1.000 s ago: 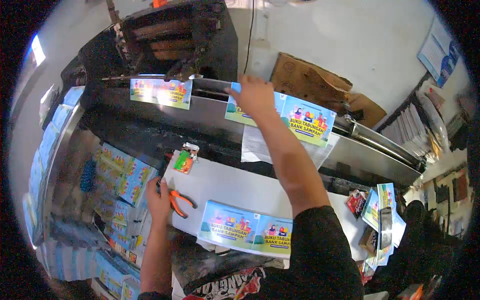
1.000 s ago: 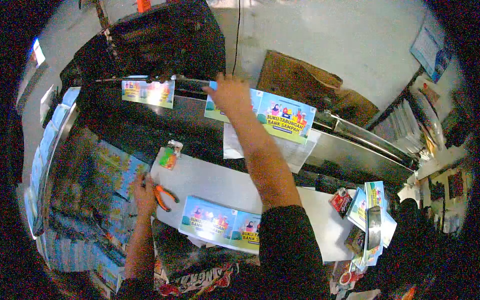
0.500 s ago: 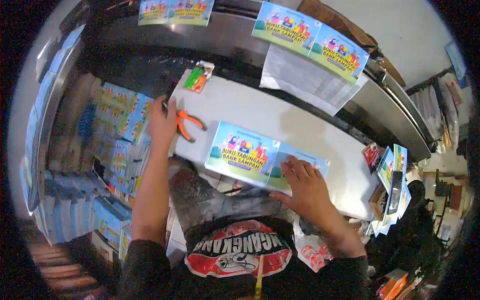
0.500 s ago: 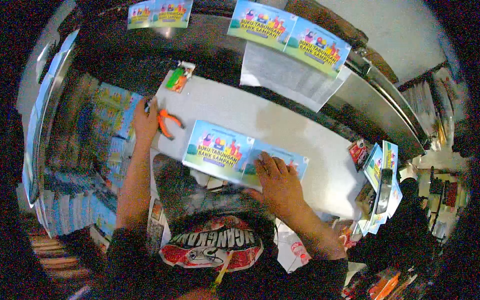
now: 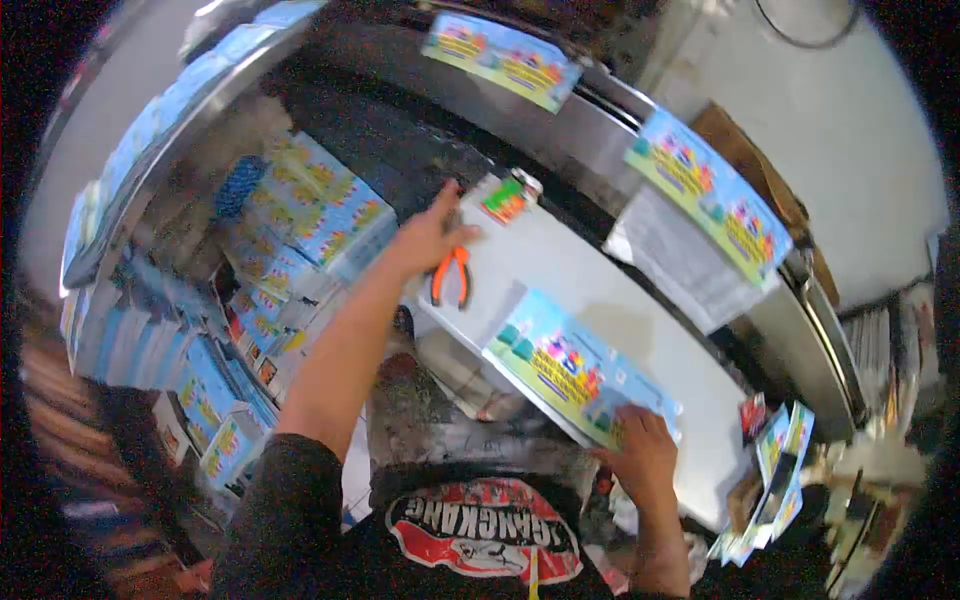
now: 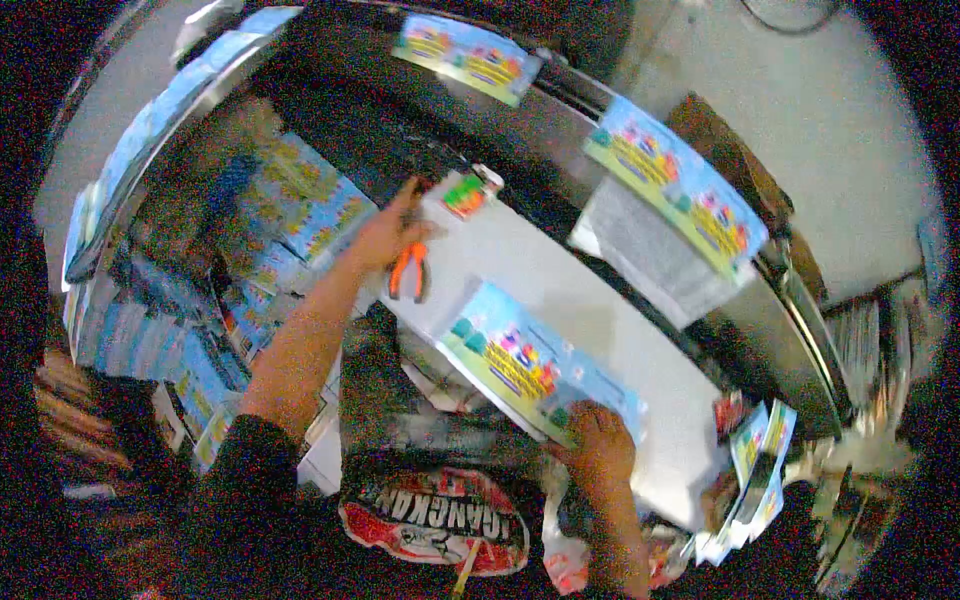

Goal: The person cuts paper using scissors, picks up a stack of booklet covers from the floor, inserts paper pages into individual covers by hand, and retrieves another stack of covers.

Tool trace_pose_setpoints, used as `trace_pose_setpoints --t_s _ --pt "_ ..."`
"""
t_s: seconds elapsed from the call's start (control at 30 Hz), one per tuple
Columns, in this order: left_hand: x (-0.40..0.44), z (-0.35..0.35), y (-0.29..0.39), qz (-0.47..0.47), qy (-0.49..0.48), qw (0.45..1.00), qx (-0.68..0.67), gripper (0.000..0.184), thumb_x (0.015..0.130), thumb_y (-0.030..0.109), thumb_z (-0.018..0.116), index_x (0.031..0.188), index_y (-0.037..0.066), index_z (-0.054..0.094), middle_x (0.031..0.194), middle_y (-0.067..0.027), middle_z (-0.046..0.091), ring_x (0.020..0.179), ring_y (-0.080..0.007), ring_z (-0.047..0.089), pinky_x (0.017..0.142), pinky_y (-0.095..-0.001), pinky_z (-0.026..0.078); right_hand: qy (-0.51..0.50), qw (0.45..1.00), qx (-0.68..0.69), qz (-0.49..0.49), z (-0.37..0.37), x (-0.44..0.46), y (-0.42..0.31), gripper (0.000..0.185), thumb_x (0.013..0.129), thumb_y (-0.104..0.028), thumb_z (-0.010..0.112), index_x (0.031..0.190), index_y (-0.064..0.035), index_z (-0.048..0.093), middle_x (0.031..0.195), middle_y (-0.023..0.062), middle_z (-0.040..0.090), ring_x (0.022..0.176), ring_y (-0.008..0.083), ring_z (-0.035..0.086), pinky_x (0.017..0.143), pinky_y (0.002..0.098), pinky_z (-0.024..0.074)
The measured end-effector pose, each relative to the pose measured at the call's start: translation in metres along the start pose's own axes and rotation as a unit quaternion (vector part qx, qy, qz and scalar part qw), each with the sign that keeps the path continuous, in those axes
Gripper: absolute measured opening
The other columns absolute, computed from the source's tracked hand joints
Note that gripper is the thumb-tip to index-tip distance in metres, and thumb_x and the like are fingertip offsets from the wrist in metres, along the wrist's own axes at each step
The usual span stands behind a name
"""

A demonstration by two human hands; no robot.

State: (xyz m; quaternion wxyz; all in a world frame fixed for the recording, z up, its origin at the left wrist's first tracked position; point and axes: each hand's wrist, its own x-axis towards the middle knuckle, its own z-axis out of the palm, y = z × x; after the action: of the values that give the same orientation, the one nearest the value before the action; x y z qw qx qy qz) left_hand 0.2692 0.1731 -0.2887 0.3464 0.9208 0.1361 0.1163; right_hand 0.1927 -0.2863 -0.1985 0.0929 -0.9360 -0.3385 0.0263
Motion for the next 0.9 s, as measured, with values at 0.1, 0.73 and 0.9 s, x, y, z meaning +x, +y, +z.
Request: trace_pose_setpoints --t_s 0.1,0.73,0.9 --pt "-0.014 -0.016 0.039 -0.128 0.008 0.992 -0.019 0.084 0.092 0.065 0.044 0.155 0.014 0.024 0.123 -0.0248 0.063 0.114 -0.0422 0.06 0.099 -0.047 0.045 -0.072 0.995 0.047 0.054 -0.013 0.005 0.008 0.06 0.071 -0.029 0.082 0.121 -0.0043 0.059 0.111 0.015 0.066 0.103 0.0345 0.062 0.087 0.0428 0.0504" --pt "-0.023 -0.016 0.047 -0.163 0.143 0.975 -0.054 0.05 0.098 0.046 0.047 0.125 0.005 0.058 0.101 -0.0173 0.071 0.096 -0.0379 0.067 0.084 -0.0462 0.051 -0.17 0.982 0.028 0.075 -0.029 0.022 -0.004 0.058 0.073 -0.021 0.075 0.126 -0.0039 0.058 0.116 0.0166 0.065 0.099 0.0342 0.066 0.086 0.0435 0.0529" --pt "-0.024 -0.022 0.052 -0.159 0.113 0.979 -0.064 0.051 0.097 0.046 0.05 0.125 0.005 0.058 0.104 -0.0163 0.071 0.096 -0.037 0.067 0.084 -0.0458 0.052 -0.193 0.978 0.024 0.07 -0.033 0.032 -0.004 0.058 0.072 -0.02 0.075 0.125 -0.0036 0.059 0.113 0.0164 0.067 0.097 0.0337 0.067 0.084 0.0436 0.0533"
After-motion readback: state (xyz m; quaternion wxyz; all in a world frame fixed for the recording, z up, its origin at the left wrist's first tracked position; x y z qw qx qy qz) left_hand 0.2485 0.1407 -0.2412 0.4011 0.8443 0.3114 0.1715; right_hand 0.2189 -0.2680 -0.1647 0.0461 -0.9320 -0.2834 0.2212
